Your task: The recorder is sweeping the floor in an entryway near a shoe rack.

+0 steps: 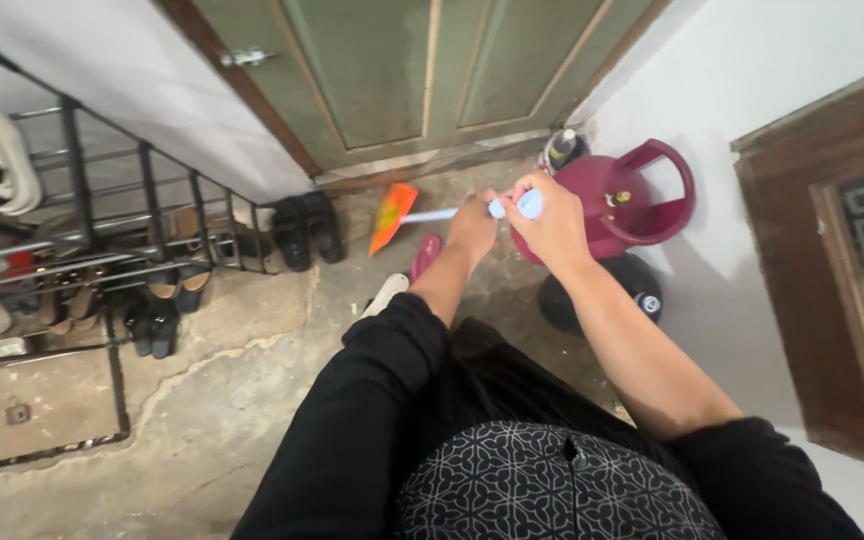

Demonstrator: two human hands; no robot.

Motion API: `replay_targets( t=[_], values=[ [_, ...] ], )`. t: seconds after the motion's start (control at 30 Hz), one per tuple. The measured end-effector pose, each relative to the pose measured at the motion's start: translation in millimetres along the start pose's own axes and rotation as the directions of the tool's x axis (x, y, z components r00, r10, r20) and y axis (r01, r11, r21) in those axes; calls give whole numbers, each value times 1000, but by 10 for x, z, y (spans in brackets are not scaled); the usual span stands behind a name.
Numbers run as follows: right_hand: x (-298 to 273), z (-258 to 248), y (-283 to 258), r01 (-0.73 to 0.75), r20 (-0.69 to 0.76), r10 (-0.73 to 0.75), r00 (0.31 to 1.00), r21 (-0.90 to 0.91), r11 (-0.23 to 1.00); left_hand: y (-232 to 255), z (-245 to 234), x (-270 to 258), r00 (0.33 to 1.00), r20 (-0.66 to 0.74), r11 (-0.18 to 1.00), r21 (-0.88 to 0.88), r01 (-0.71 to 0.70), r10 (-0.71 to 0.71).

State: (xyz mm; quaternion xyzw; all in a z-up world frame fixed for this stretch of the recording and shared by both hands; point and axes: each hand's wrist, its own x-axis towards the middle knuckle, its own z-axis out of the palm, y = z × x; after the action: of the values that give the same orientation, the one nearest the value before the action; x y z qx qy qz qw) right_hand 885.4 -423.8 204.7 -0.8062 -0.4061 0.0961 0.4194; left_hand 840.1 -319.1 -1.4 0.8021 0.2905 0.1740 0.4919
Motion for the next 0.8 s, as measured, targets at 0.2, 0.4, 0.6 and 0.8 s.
replay_targets(
  t=[0.2,0.4,0.6,0.8],
  values=[
    [-400,-432,457,-172,-186,143,972,-150,973,387,806,-113,995,82,986,-160,-40,53],
    [-689,-826,417,-238,-177,193,965,-289,927,641,1158,-506,968,220,966,-253,-61,119],
    [-545,-1350,-109,-167,-173,115,978,-324,931,1475,548,-433,915,304,930,-330,-160,266],
    [-356,-1498,-304,-30,-184,-15,983,-240,970,1517,224,-39,876,227,886,-300,-353,426]
  ],
)
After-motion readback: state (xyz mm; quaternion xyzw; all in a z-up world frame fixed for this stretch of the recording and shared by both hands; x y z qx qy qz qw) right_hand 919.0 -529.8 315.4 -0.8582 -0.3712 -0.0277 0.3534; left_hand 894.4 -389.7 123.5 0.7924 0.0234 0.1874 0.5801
